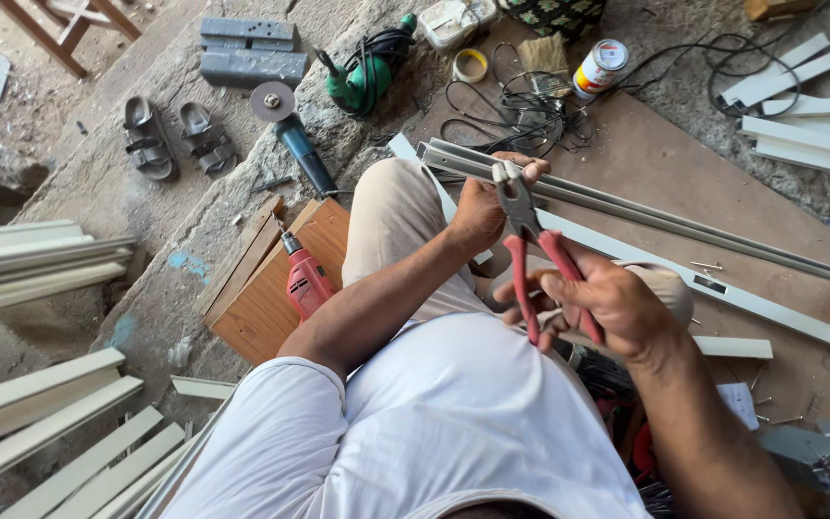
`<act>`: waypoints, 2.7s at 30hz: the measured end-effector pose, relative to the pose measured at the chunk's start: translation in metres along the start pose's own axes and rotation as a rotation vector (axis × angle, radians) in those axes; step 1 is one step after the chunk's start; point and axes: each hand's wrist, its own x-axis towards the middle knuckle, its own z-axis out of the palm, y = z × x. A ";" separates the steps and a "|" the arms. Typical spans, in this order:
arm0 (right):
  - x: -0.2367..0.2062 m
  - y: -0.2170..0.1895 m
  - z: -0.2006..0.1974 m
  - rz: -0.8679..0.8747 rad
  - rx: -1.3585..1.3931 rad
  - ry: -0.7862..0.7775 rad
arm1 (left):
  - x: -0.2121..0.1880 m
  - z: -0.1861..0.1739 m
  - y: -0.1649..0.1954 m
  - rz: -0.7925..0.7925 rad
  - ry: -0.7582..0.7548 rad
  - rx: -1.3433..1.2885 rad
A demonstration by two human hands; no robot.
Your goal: The person assembles a metal frame by joining white aluminum profiles. They use a power drill to drive screws, a hammer to tap components, and pliers to adjust parts. The person also uses a pencil to mark positions and a tape measure to check dimensions.
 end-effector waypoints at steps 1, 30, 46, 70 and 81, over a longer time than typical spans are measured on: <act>0.003 -0.003 0.001 0.005 0.008 -0.009 | 0.001 0.004 0.004 -0.021 0.003 0.044; 0.014 -0.024 0.033 0.066 0.096 -0.083 | 0.001 0.006 0.017 0.072 -0.217 0.206; 0.016 0.003 0.077 0.045 0.256 0.192 | 0.009 -0.011 -0.014 0.131 -0.250 0.119; 0.021 0.025 0.078 -0.058 0.417 0.051 | 0.015 -0.029 -0.028 0.232 -0.372 0.173; 0.027 0.020 0.085 -0.050 0.357 0.018 | 0.012 -0.031 -0.040 0.216 -0.311 0.081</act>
